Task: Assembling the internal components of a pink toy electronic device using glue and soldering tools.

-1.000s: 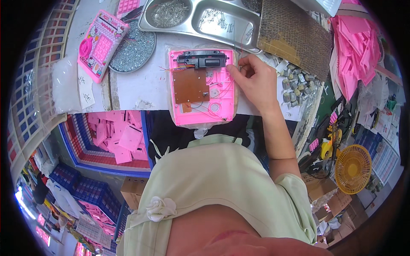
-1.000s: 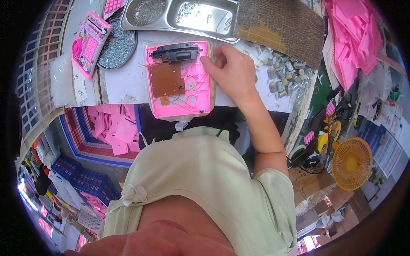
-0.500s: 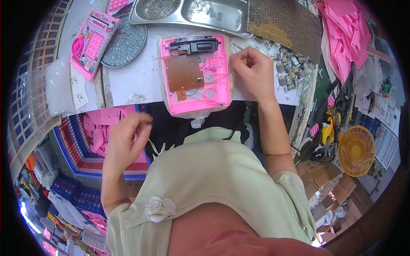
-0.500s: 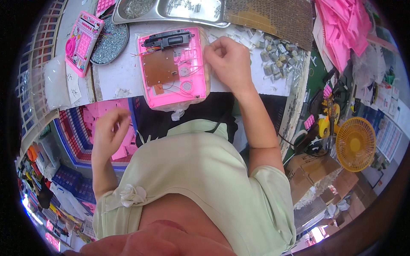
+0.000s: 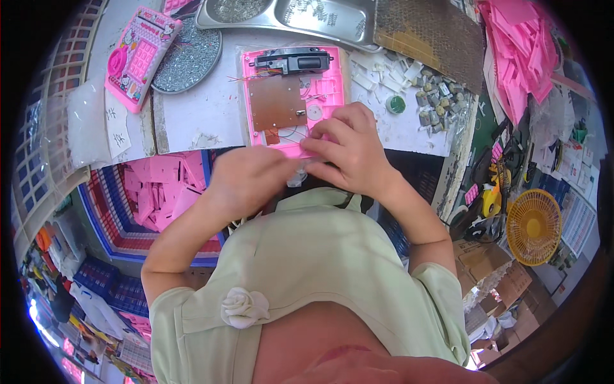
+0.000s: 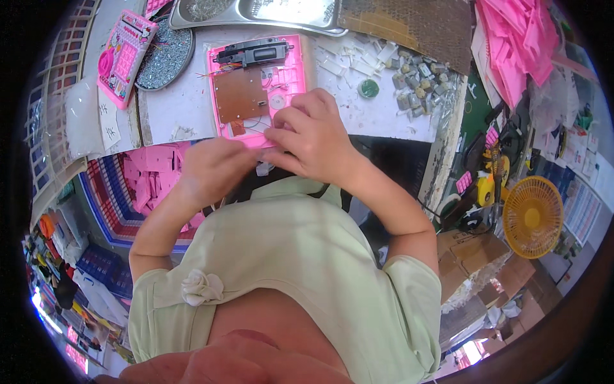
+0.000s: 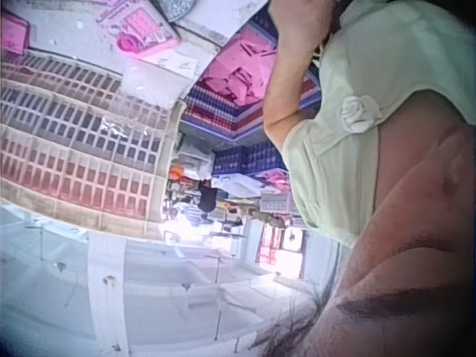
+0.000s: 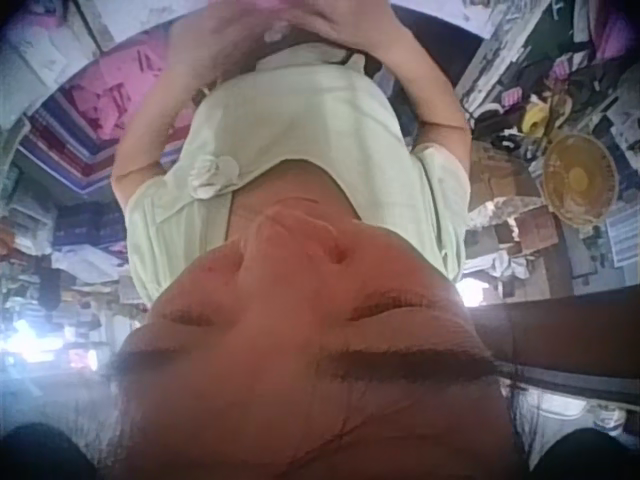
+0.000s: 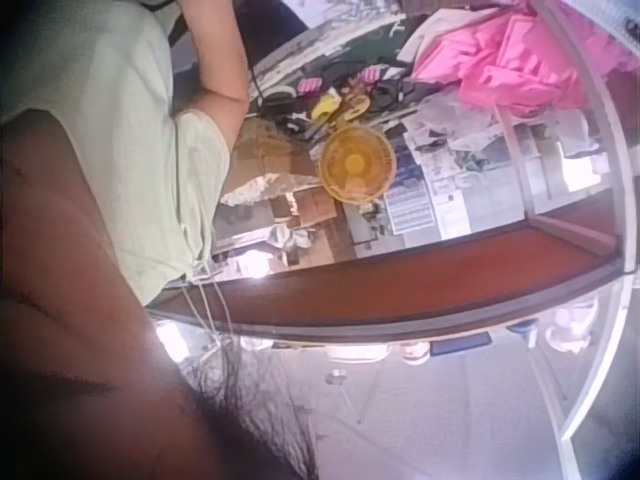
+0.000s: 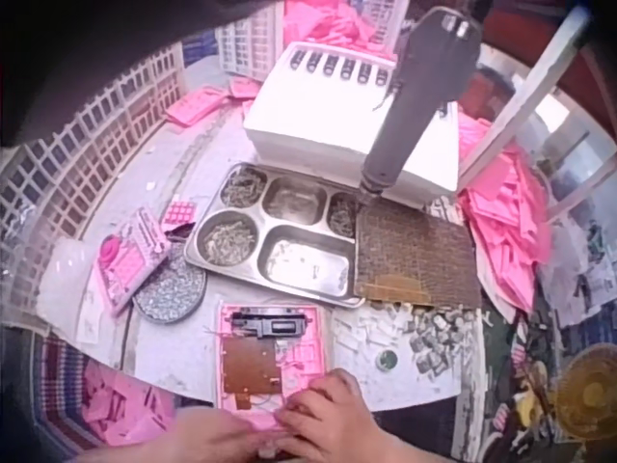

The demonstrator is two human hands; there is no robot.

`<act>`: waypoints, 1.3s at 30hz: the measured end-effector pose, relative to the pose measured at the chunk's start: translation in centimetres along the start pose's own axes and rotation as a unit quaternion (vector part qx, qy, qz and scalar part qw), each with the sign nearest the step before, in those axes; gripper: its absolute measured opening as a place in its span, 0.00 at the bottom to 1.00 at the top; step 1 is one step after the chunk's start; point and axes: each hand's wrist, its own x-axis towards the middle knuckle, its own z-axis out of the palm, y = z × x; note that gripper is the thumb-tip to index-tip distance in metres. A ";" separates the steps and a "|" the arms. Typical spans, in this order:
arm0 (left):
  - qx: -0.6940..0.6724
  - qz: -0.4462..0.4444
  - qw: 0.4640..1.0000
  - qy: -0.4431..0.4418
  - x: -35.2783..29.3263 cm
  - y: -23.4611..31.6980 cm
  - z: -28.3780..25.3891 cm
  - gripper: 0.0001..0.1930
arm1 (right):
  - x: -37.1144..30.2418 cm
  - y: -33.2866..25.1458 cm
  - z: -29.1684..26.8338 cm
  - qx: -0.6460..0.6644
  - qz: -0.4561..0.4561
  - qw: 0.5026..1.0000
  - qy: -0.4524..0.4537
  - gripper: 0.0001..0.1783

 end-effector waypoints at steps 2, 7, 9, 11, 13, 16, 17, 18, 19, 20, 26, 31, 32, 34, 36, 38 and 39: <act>0.040 -0.141 0.987 0.067 -1.8 -0.2 -0.9 0.09 | 1.0 -1.7 0.3 -0.027 0.032 0.999 0.015 0.22; 0.024 -0.211 0.974 0.084 -4.7 -1.0 -0.2 0.07 | 3.2 -3.6 4.0 -0.028 -0.007 0.996 0.084 0.18; 0.018 -0.164 0.985 0.043 -5.8 -0.6 0.8 0.06 | 3.3 -3.7 4.4 -0.033 0.002 0.998 0.053 0.18; 0.001 -0.168 0.986 -0.009 -6.4 0.6 1.7 0.07 | 3.4 -4.0 4.4 -0.029 0.011 0.999 0.028 0.17; -0.009 -0.150 0.986 -0.066 -6.4 1.0 1.7 0.08 | 3.8 -4.4 3.9 -0.018 0.023 1.000 0.011 0.17; -0.023 -0.125 0.977 -0.172 -5.3 0.5 -0.8 0.08 | 3.8 -4.1 4.4 -0.028 0.028 0.999 0.027 0.17; -0.036 -0.134 0.980 -0.145 -4.5 0.3 -1.7 0.09 | 3.8 -4.1 4.4 -0.034 0.028 0.999 0.024 0.17; -0.050 -0.143 0.981 -0.120 -3.6 0.2 -2.8 0.09 | 3.8 -4.2 4.6 -0.042 0.029 0.999 0.021 0.17; -0.067 -0.151 0.982 -0.089 -3.0 0.0 -3.1 0.10 | 3.8 -4.0 4.1 -0.052 0.026 0.998 0.014 0.17; -0.045 -0.142 0.987 -0.064 -2.7 -0.4 -2.7 0.10 | 3.5 -3.6 3.4 -0.027 0.009 1.000 0.008 0.17; -0.016 -0.094 0.995 -0.018 -2.8 -2.8 -0.9 0.11 | 1.5 4.3 -5.0 -0.084 0.081 0.981 0.158 0.07; -0.028 -0.075 0.995 -0.053 -1.6 -3.1 -2.0 0.12 | -1.5 8.0 -6.2 -0.180 0.188 0.959 0.112 0.11; -0.030 -0.079 0.995 -0.057 -1.7 -3.1 -2.0 0.12 | -1.0 7.9 -5.6 -0.198 0.190 0.957 0.099 0.11; -0.029 -0.083 0.994 -0.064 -1.7 -3.0 -2.3 0.11 | -0.1 7.6 -4.3 -0.227 0.193 0.952 0.072 0.11; -0.023 -0.085 0.994 -0.071 -1.5 -2.9 -2.5 0.11 | 0.1 7.3 -3.9 -0.228 0.191 0.952 0.076 0.12; -0.018 -0.086 0.994 -0.069 -1.7 -3.0 -2.3 0.13 | 0.5 7.4 -3.9 -0.228 0.185 0.952 0.082 0.13; -0.016 -0.087 0.994 -0.068 -1.9 -3.0 -2.3 0.13 | 0.4 7.4 -4.1 -0.226 0.176 0.953 0.100 0.13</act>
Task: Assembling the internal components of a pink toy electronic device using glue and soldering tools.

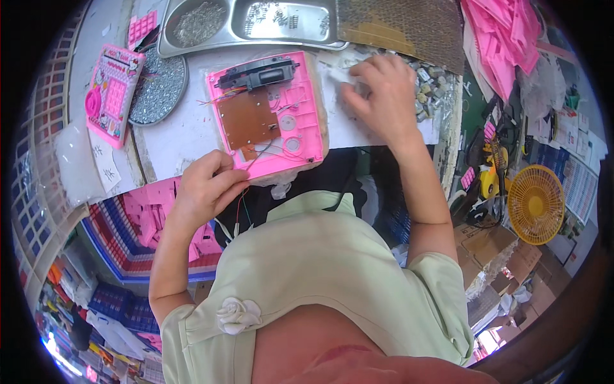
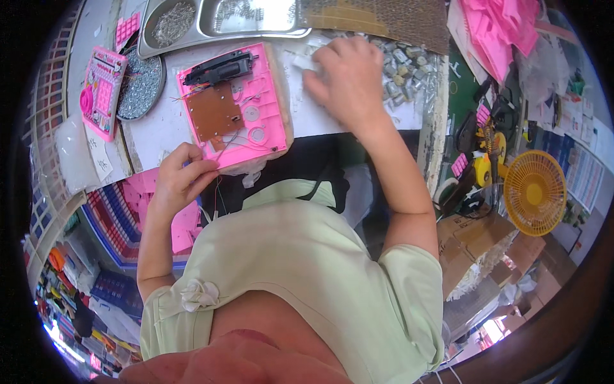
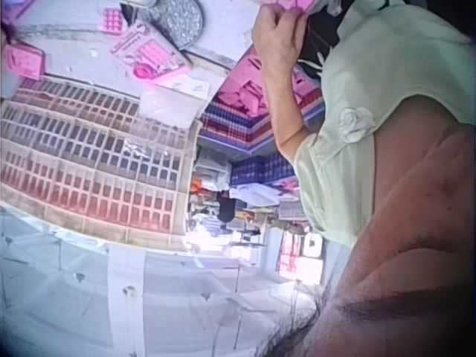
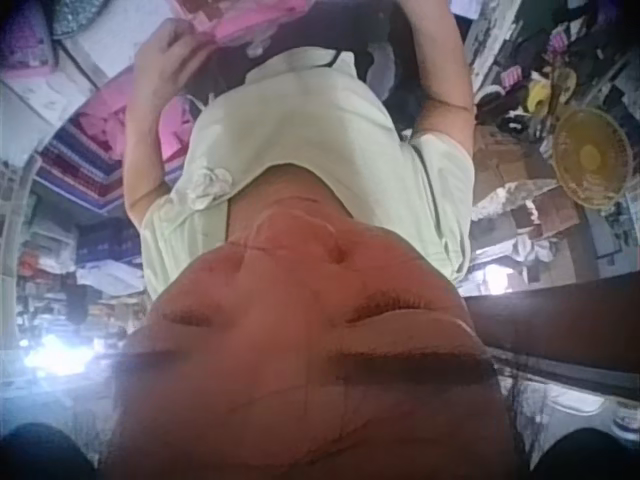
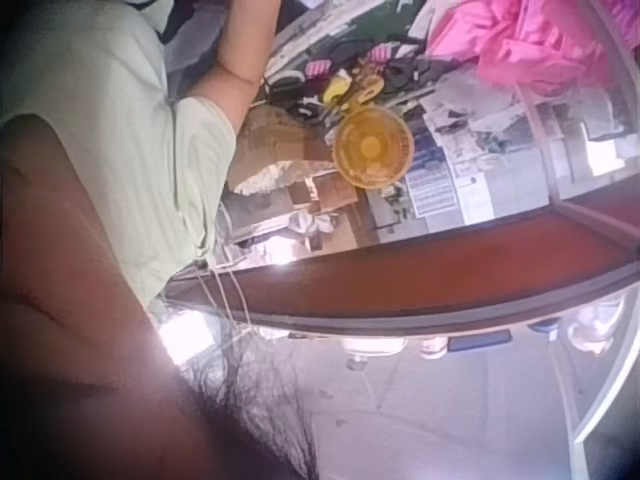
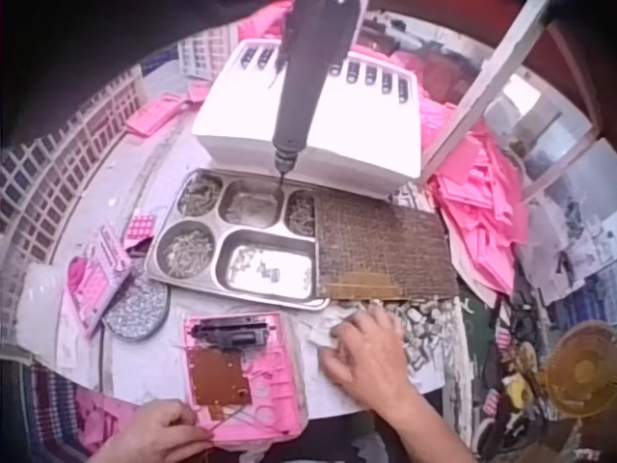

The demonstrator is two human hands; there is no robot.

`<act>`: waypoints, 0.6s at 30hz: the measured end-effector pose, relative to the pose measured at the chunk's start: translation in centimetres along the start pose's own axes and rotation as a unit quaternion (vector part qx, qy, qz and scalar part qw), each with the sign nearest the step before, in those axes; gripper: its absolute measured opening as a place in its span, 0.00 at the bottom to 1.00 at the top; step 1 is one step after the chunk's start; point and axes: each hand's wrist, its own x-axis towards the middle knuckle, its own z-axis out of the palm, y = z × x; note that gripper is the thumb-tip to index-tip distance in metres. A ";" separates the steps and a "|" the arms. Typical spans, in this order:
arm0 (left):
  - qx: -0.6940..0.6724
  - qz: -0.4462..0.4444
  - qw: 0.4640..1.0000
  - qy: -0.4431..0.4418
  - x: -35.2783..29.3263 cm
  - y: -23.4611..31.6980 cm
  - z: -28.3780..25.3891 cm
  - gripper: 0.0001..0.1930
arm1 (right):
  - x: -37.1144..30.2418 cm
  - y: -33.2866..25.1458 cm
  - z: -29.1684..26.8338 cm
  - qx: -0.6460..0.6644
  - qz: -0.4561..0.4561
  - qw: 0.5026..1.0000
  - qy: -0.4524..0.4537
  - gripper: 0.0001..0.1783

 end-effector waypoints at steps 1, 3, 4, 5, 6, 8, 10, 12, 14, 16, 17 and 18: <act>-0.002 -0.001 1.000 0.003 0.1 0.0 0.1 0.13 | -0.2 0.3 -0.4 0.001 0.009 1.000 -0.007 0.13; -0.006 -0.001 1.000 0.007 0.0 0.1 0.0 0.13 | -0.7 0.5 -0.9 0.002 0.027 0.999 -0.019 0.13; -0.006 0.000 1.000 0.004 0.3 0.0 0.0 0.13 | -0.9 0.7 -1.2 -0.014 0.031 0.999 -0.023 0.13; -0.005 0.003 1.000 0.001 0.3 0.1 0.0 0.13 | -0.9 0.7 -1.0 -0.020 0.031 0.999 -0.022 0.13; -0.004 0.007 1.000 -0.004 0.4 0.1 -0.2 0.13 | -0.9 0.3 -0.3 -0.026 0.032 0.999 -0.021 0.13; -0.006 0.001 1.000 0.012 0.2 0.0 0.2 0.12 | -0.9 -0.3 0.4 -0.047 0.034 0.998 -0.027 0.14; -0.007 -0.008 1.000 0.018 0.2 0.3 0.3 0.12 | -1.0 -0.4 0.0 -0.003 0.011 1.000 -0.029 0.14; -0.012 -0.003 1.000 0.014 0.3 0.3 0.1 0.12 | -0.4 0.7 -1.2 0.058 0.022 0.998 0.002 0.12; -0.011 -0.005 1.000 0.013 0.5 0.3 0.0 0.11 | 0.4 3.0 -3.1 0.108 0.051 0.992 0.032 0.09; -0.016 -0.006 1.000 0.003 0.5 0.2 0.0 0.11 | 2.8 6.1 -5.1 0.086 0.041 0.988 0.119 0.08; -0.016 -0.006 1.000 -0.001 0.6 0.2 -0.2 0.11 | 4.6 7.6 -6.1 0.075 0.033 0.983 0.164 0.08; -0.012 -0.012 1.000 -0.006 0.8 0.4 -0.4 0.11 | 6.8 8.8 -7.1 0.074 0.034 0.978 0.194 0.07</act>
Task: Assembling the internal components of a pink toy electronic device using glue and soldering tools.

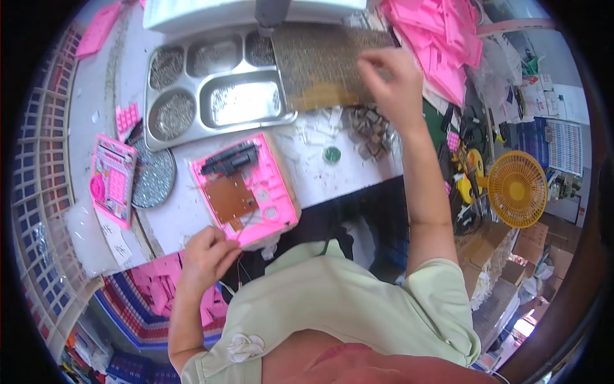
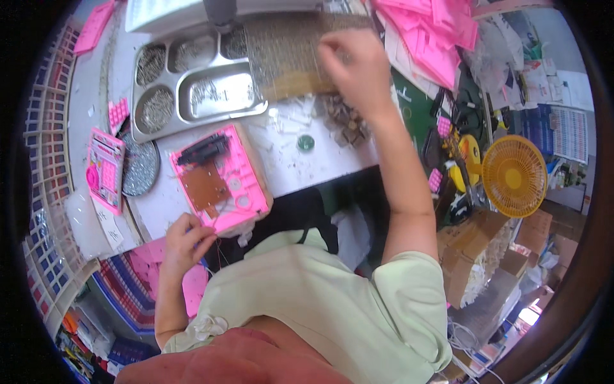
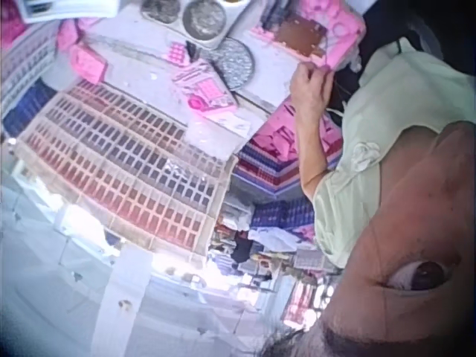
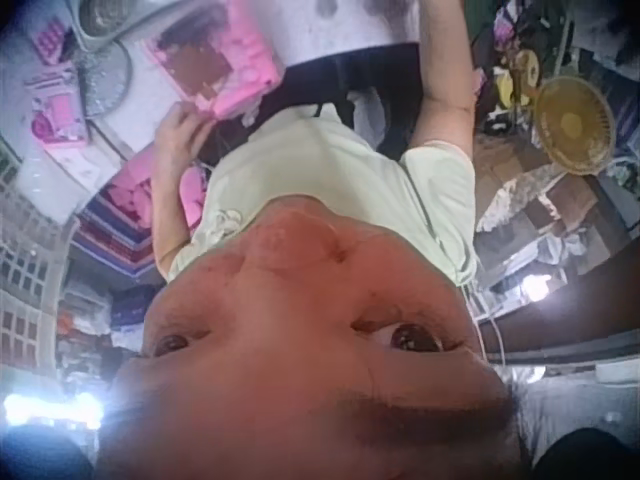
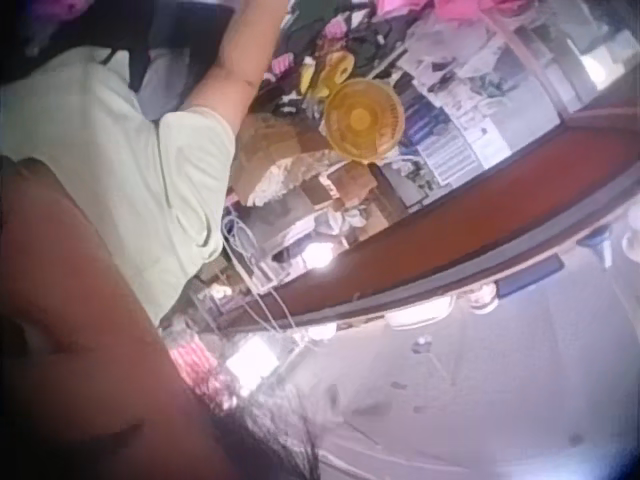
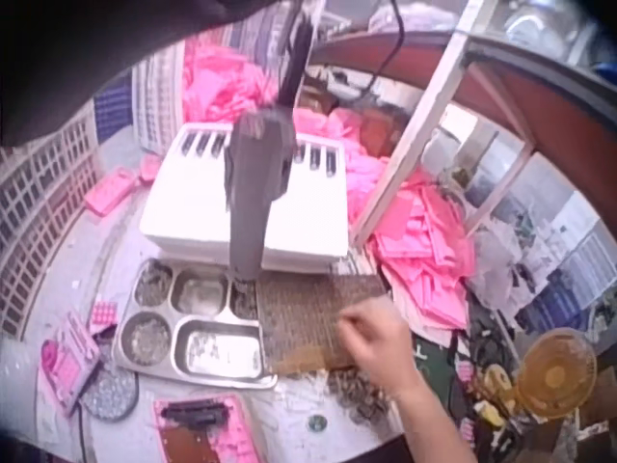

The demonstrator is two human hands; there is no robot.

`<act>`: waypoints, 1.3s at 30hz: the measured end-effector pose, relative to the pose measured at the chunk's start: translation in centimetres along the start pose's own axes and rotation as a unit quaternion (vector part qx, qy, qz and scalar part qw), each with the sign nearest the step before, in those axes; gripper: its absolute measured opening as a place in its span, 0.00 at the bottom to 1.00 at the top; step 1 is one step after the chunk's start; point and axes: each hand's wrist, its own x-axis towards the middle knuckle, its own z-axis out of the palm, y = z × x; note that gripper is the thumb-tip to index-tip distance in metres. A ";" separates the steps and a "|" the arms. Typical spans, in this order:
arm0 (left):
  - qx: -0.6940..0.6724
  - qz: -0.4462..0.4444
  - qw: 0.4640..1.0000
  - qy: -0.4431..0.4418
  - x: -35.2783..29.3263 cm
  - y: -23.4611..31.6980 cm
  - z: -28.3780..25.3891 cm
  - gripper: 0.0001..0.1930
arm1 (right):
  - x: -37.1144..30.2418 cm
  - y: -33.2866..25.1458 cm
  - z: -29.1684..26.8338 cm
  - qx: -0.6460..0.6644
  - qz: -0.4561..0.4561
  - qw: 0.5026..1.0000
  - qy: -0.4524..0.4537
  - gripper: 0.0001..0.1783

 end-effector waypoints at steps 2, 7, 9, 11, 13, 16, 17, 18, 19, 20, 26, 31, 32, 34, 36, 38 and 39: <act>0.006 -0.011 1.000 0.002 -0.5 0.2 -0.2 0.10 | 5.6 2.1 1.7 -0.001 -0.022 0.999 0.047 0.08; -0.006 0.004 1.000 -0.003 0.2 -0.1 0.1 0.10 | 19.7 10.6 2.9 -0.158 -0.107 0.978 0.079 0.09; -0.010 -0.001 1.000 0.000 -0.2 -0.3 0.2 0.11 | 23.0 11.8 4.5 -0.188 -0.077 0.975 0.089 0.08; -0.010 -0.012 1.000 0.005 -0.6 -0.1 0.1 0.11 | 24.9 11.9 6.0 -0.235 -0.032 0.968 0.076 0.07; -0.009 -0.021 1.000 0.010 -0.8 0.1 0.2 0.10 | 26.1 12.7 6.6 -0.263 -0.101 0.956 0.081 0.07; -0.011 -0.030 0.999 0.009 -0.7 0.2 0.1 0.10 | 27.4 14.2 6.6 -0.286 -0.190 0.938 0.053 0.07; -0.011 -0.032 0.999 0.008 -0.6 0.3 0.0 0.10 | 27.5 14.5 6.3 -0.291 -0.216 0.931 0.039 0.07; -0.013 -0.027 1.000 0.006 -0.5 0.3 0.1 0.10 | 27.5 14.9 5.9 -0.276 -0.228 0.932 0.046 0.07; -0.014 -0.025 1.000 0.004 -0.6 0.2 0.2 0.11 | 27.3 14.5 5.5 -0.260 -0.240 0.934 0.052 0.07; -0.017 -0.021 1.000 0.001 -0.5 0.1 0.3 0.11 | 27.1 14.2 4.8 -0.246 -0.252 0.934 0.059 0.06; -0.008 -0.018 1.000 0.010 -0.8 -0.6 0.6 0.10 | 16.5 -1.4 0.8 0.083 -0.007 0.997 -0.006 0.09; -0.004 -0.002 1.000 0.010 -0.7 -0.3 0.3 0.09 | -2.2 -11.6 2.4 0.242 -0.121 0.909 -0.317 0.07; -0.013 -0.003 1.000 0.008 -0.5 -0.4 0.3 0.09 | -4.7 -12.0 3.6 0.248 -0.094 0.905 -0.333 0.07; -0.021 -0.004 1.000 0.009 -0.6 -0.5 0.4 0.09 | -6.9 -12.6 4.6 0.236 -0.073 0.901 -0.357 0.07; -0.021 -0.002 1.000 0.013 -0.7 -0.5 0.4 0.10 | -7.7 -13.0 4.8 0.225 -0.072 0.898 -0.371 0.07; -0.015 0.002 1.000 0.018 -0.7 -0.6 0.5 0.10 | -8.1 -13.3 4.6 0.217 -0.076 0.888 -0.398 0.07; -0.012 0.004 1.000 0.021 -0.8 -0.5 0.5 0.10 | -8.3 -13.6 4.5 0.213 -0.077 0.883 -0.411 0.08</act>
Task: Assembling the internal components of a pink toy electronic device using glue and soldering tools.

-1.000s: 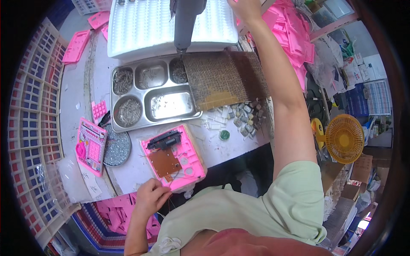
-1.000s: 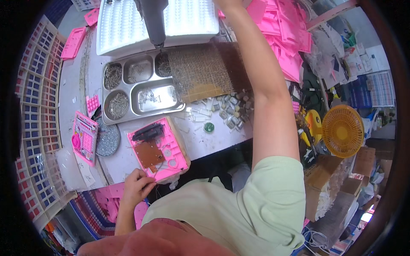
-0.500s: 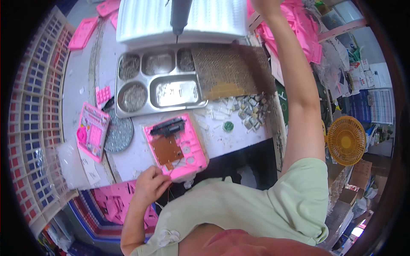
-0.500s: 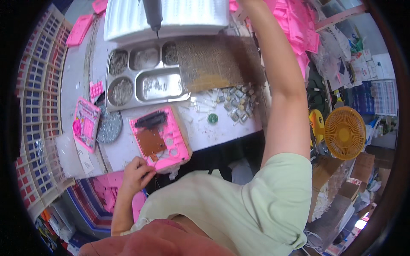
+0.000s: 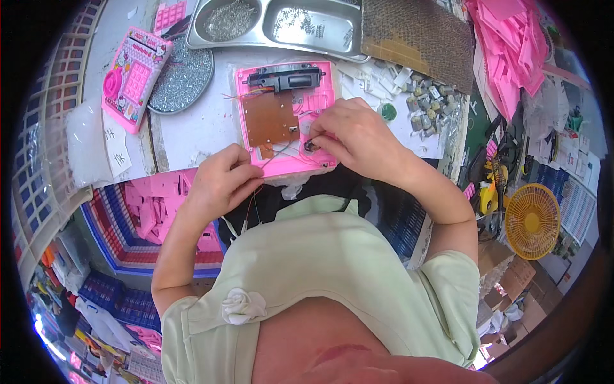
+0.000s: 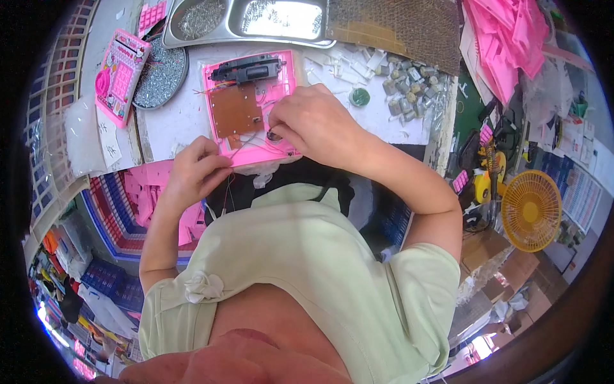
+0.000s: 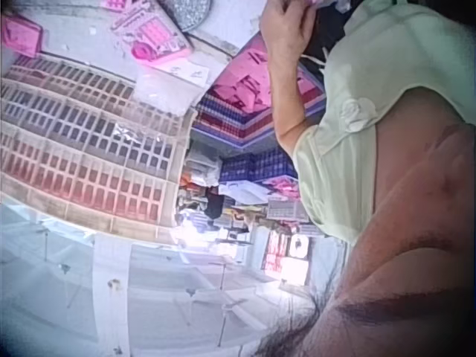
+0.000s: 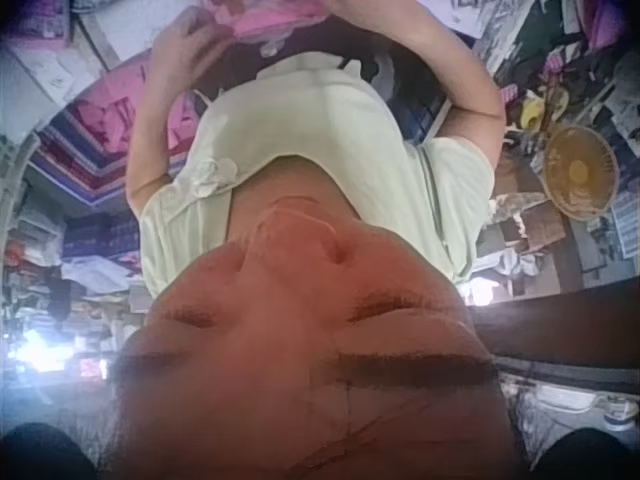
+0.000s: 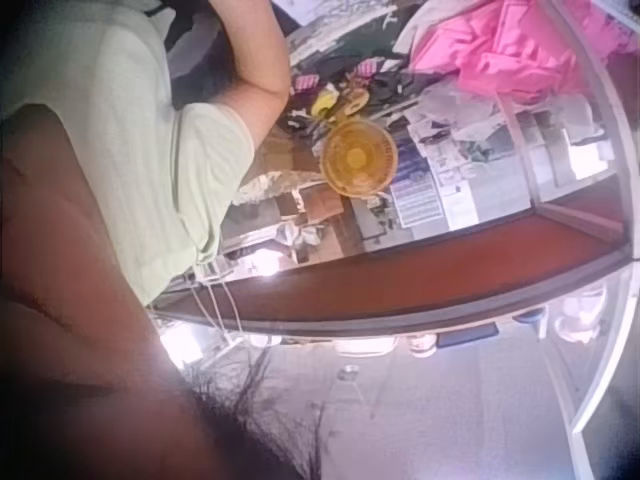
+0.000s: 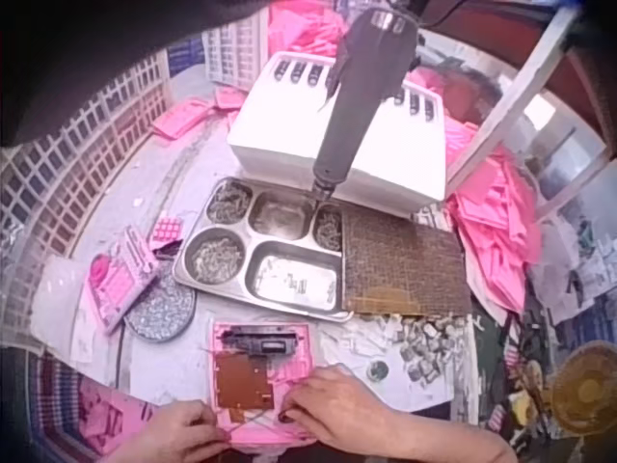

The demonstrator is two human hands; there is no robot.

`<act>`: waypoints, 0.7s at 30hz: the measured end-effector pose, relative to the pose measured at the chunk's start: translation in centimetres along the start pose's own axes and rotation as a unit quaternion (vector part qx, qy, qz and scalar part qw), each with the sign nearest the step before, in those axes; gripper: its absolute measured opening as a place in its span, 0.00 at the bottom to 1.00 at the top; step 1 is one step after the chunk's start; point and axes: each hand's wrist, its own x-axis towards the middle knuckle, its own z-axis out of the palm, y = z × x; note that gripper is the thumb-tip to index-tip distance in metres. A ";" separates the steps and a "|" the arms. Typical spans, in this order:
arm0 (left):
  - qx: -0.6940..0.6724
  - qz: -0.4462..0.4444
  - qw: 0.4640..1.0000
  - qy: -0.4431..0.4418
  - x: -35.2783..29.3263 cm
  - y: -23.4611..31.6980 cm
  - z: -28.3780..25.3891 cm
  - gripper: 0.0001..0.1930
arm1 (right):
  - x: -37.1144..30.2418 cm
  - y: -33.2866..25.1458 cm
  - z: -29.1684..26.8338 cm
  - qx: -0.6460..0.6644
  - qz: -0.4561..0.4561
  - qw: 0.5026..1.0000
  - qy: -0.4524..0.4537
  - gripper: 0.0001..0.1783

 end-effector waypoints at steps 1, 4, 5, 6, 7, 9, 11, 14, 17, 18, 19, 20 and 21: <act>-0.002 -0.002 1.000 0.001 0.0 0.0 0.0 0.10 | -0.1 -0.2 0.3 -0.032 -0.001 0.999 0.000 0.08; -0.005 -0.006 1.000 0.003 0.0 0.2 0.1 0.10 | -0.6 -0.8 1.5 -0.110 -0.004 0.994 0.006 0.10; -0.004 -0.005 1.000 0.005 0.0 0.2 0.1 0.10 | -0.9 -0.9 1.8 -0.124 -0.004 0.992 0.012 0.11; -0.003 -0.005 1.000 0.007 -0.1 0.2 0.1 0.10 | -1.1 -1.0 2.0 -0.137 -0.005 0.990 0.019 0.12; -0.005 -0.004 1.000 0.007 -0.1 0.2 0.1 0.10 | -1.2 -0.8 2.1 -0.121 -0.010 0.992 0.037 0.12; -0.008 -0.003 1.000 0.006 -0.2 0.1 0.2 0.10 | -1.6 -0.4 2.3 -0.088 -0.021 0.993 0.073 0.13; -0.011 0.002 1.000 0.008 -0.1 0.0 0.3 0.10 | -2.0 -0.2 3.0 -0.075 -0.024 0.992 0.102 0.16; -0.007 0.005 1.000 0.006 0.1 -0.1 0.2 0.10 | -2.5 0.5 3.9 -0.069 -0.044 0.988 0.129 0.17; -0.003 -0.004 1.000 0.001 -0.4 -0.2 0.2 0.12 | -2.1 0.4 3.8 -0.051 -0.051 0.990 0.121 0.16; -0.003 -0.009 1.000 -0.002 -0.3 -0.2 0.3 0.12 | -2.0 0.3 3.4 -0.041 -0.050 0.991 0.114 0.16; 0.000 -0.006 1.000 -0.001 -0.2 -0.1 0.2 0.12 | -2.0 0.3 3.4 -0.054 -0.056 0.992 0.102 0.16; 0.002 -0.003 1.000 0.001 0.0 -0.1 0.1 0.11 | -2.0 0.3 3.4 -0.062 -0.064 0.991 0.101 0.16; 0.004 0.000 1.000 0.002 0.1 0.0 0.0 0.11 | -1.9 0.3 3.4 -0.070 -0.073 0.990 0.101 0.17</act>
